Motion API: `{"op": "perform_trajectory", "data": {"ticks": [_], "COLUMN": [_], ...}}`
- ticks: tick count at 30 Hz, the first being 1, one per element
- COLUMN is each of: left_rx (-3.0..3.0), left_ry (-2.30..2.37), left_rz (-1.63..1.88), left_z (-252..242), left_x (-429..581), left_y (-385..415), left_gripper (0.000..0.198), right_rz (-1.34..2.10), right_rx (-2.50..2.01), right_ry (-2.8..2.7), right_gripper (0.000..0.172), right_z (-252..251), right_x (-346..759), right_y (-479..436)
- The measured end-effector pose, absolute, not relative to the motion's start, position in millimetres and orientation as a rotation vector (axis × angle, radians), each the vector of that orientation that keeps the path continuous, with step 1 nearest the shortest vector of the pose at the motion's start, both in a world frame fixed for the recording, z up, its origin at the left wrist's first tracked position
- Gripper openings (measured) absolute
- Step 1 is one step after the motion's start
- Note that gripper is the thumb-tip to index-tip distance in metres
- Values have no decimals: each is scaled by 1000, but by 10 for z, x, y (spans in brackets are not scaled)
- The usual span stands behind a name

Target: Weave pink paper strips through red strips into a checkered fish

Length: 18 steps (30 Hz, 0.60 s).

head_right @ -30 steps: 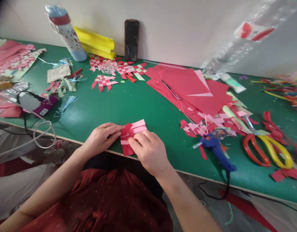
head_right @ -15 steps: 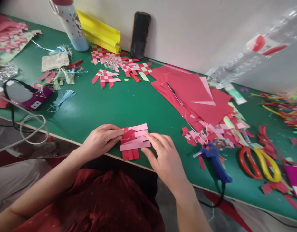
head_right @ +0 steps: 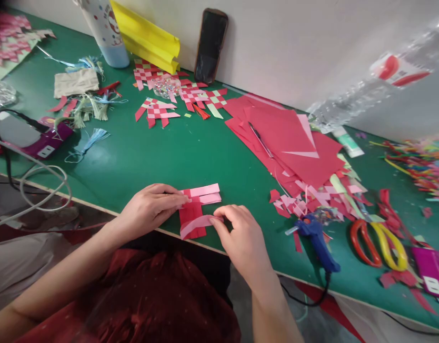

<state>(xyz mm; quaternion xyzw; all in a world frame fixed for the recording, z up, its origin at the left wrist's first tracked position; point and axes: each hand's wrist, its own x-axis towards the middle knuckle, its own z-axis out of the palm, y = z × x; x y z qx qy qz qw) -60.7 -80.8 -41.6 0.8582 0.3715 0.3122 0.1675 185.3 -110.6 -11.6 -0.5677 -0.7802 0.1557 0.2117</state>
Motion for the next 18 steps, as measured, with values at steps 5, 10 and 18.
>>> {"op": "perform_trajectory", "data": {"ticks": [5, 10, 18], "left_rx": [2461, 2441, 2453], "left_ry": [1057, 1060, 1016], "left_rz": [882, 882, 874], "left_z": [-394, -369, -393], "left_x": [-604, -594, -618], "left_y": [-811, -816, -828], "left_gripper": [26, 25, 27], "right_rz": [372, 335, 268], "right_rx": [-1511, -1436, -1376], "right_ry": [-2195, -2224, -2264], "right_gripper": [8, 6, 7], "right_z": [53, 219, 404], "right_x": [1773, 1701, 1594], "right_y": [-1111, -1139, -1088]}}
